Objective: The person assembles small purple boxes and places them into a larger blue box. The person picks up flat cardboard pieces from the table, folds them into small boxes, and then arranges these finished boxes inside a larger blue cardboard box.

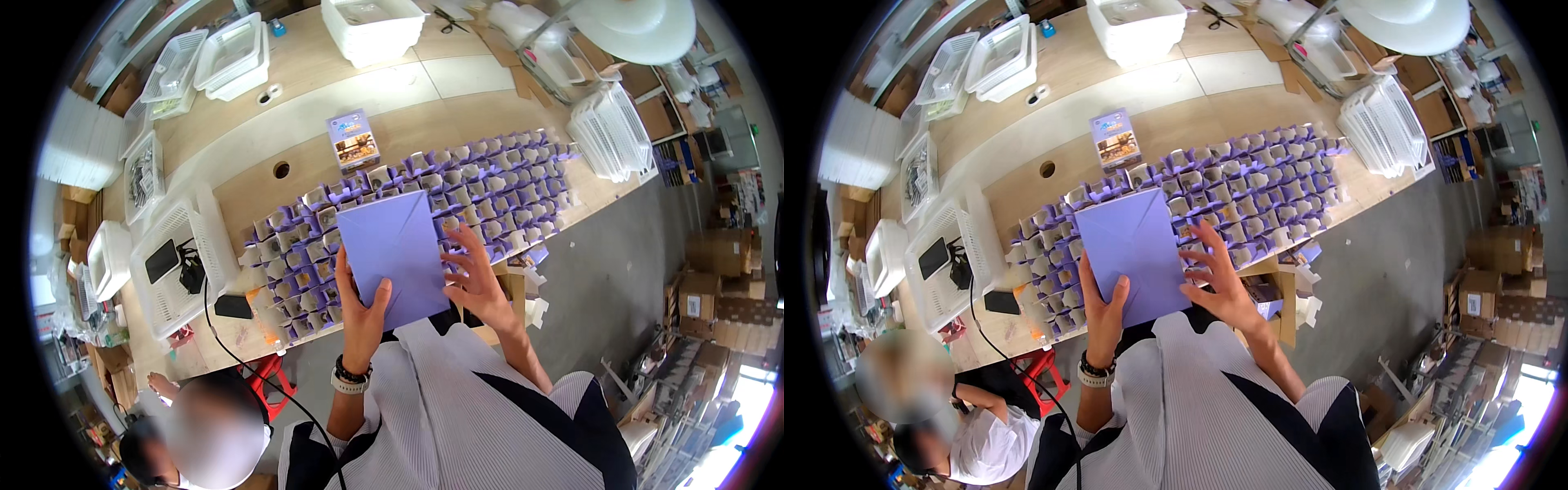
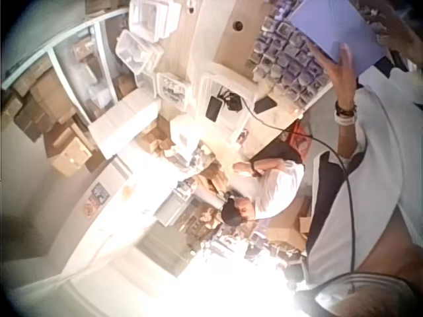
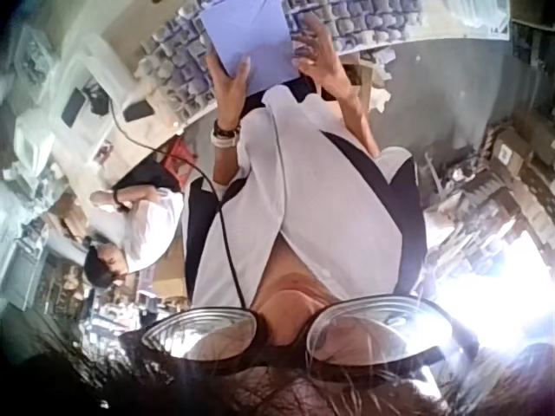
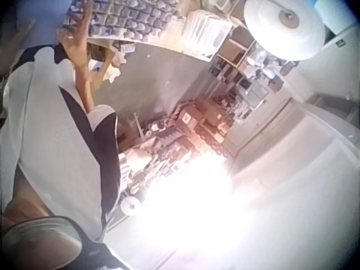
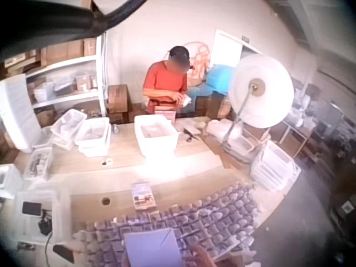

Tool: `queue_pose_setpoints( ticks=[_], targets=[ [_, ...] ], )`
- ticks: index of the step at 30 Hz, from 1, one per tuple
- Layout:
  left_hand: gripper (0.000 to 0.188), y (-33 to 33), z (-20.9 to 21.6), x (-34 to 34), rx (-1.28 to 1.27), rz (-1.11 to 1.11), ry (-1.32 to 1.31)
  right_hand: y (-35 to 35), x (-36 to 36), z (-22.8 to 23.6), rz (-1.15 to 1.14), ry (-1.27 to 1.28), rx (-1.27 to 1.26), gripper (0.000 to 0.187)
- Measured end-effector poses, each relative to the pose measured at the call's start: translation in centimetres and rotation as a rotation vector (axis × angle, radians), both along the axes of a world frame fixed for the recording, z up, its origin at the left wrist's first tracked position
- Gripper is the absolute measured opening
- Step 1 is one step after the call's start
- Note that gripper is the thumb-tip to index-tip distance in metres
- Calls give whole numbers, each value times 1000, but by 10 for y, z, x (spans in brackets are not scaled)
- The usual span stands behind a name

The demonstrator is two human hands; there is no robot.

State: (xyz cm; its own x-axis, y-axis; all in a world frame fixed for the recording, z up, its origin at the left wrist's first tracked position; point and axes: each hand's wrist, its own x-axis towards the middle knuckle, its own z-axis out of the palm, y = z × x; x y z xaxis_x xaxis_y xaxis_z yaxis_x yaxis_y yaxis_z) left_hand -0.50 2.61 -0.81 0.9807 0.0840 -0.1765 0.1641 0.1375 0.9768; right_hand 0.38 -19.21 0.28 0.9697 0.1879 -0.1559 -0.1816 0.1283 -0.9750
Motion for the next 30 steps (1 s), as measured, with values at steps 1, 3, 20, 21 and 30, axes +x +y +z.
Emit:
queue_pose_setpoints(
  ticks=[1, 3, 20, 21, 30],
  targets=[
    [80, -1, 1, -1, 46, 16, -25, 8, 1, 9, -31, -115, -147, 80],
    [79, -4, 5, -4, 51, 33, -4, 15, -2, 16, -28, -255, -409, 86],
    [61, -11, 13, -4, 144, 104, -86, 30, -27, 2, -113, -636, -1077, 64],
    [60, -12, 13, -3, 138, 99, -88, 30, -26, 0, -142, -658, -1068, 63],
    [59, -9, 6, 0, 107, 85, -83, 39, -29, 9, -381, -271, -836, 37]
  ],
)
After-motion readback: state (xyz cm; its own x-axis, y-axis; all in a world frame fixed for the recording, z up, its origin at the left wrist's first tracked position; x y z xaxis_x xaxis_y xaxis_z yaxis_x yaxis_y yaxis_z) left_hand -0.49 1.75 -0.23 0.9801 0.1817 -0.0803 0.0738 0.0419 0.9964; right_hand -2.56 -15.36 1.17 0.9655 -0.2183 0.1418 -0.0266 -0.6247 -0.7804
